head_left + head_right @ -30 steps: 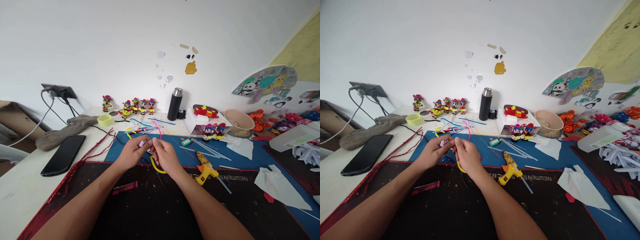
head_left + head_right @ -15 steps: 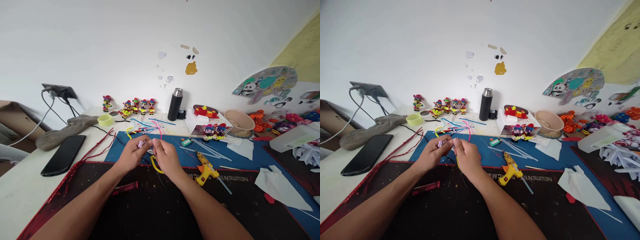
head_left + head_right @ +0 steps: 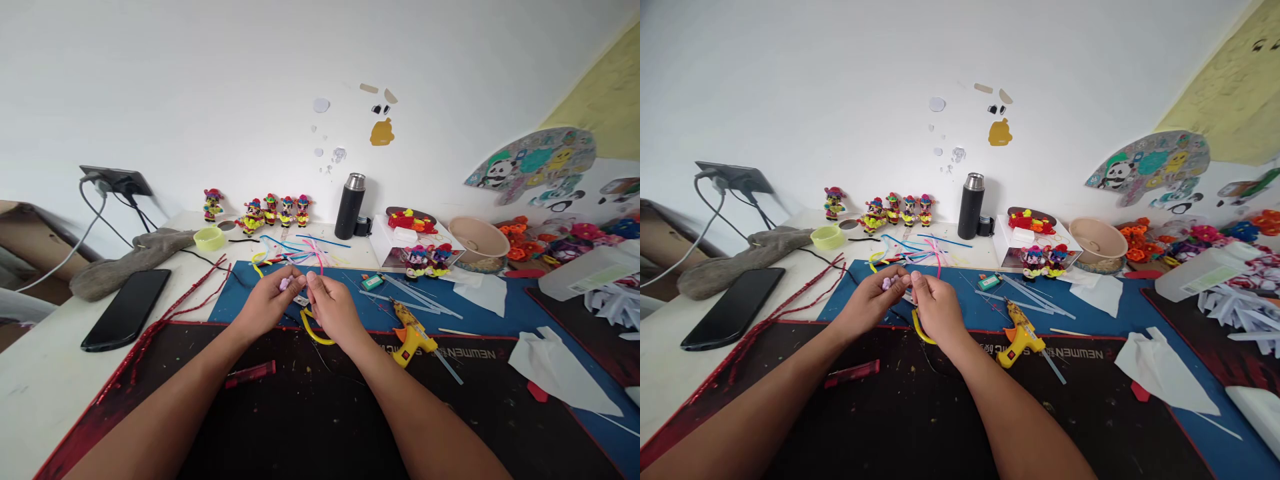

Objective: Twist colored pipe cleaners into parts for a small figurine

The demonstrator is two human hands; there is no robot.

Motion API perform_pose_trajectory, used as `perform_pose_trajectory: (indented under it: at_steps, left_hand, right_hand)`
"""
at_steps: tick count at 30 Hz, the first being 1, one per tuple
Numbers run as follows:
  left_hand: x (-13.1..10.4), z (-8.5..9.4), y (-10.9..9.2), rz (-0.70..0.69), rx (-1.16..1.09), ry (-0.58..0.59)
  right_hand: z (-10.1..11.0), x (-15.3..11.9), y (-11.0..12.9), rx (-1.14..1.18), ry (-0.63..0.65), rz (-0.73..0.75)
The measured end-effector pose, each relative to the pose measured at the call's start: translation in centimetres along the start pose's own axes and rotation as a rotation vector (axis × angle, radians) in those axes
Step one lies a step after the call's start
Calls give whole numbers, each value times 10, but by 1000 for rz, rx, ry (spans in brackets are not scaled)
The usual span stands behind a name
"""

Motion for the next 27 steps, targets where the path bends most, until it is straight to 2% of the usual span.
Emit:
perform_pose_trajectory:
  at_steps: [8,15,27]
  left_hand:
    - [0,3,1,-9,-9,37]
    - [2,5,2,42,-68,8]
    - [2,6,0,97,-171,12]
  right_hand:
    - [-3,-3,5,51,27,-12]
    - [-5,-7,11,72,82,-11]
    - [-6,-8,4,21,58,-4]
Point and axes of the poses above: each hand's wrist, its own x-axis towards the middle knuckle, its own z-axis out of the back of the hand, y = z × x, the point moved 4 cm from there along x, towards the middle knuckle, and after that the axes turned 7 degrees about -x, right-handed, at the moved point
